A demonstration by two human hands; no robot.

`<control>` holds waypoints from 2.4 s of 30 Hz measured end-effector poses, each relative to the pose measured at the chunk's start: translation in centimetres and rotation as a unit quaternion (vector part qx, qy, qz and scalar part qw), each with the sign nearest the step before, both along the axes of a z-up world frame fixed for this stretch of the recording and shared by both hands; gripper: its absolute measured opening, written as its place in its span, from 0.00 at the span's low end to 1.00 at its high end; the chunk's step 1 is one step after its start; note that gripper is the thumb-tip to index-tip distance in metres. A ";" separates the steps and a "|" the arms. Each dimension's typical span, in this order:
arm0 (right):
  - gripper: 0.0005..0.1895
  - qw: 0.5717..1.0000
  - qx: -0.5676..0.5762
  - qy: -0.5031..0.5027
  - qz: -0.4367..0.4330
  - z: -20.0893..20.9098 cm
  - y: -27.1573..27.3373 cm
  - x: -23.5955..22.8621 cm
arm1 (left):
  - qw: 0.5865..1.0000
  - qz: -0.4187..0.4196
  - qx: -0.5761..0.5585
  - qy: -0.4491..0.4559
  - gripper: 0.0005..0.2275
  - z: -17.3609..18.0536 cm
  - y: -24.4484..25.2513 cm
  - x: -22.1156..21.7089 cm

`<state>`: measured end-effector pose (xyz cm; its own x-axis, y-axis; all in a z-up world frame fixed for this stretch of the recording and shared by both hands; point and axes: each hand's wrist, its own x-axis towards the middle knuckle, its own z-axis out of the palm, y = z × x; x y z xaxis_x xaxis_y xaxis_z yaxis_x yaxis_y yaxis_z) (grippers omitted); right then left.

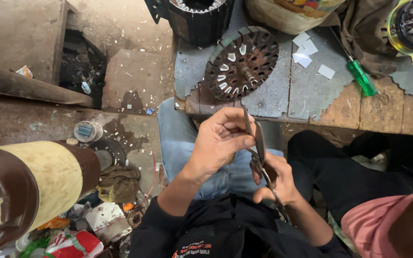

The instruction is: The person cuts small white paper pieces with scissors and inserts them into slots on a circular motor stator. They repeat this process multiple times, handling the stator and paper pieces by hand.

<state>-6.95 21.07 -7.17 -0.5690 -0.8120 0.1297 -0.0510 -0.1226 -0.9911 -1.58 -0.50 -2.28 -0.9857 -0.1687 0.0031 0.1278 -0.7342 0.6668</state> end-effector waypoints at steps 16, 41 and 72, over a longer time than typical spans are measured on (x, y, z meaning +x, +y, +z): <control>0.49 0.913 0.156 0.318 -0.202 2.9 -1.4 0.2 | 0.991 0.136 0.009 -0.013 0.08 -1.6 4.1 0.2; 0.65 0.989 -0.024 -0.147 0.000 -3.1 0.7 2.9 | 0.973 0.152 -0.156 -0.081 0.14 3.7 1.9 -0.2; 0.44 0.986 0.068 -0.013 -0.152 -4.5 1.3 3.4 | 0.958 0.177 -0.214 -0.073 0.13 4.1 1.4 0.6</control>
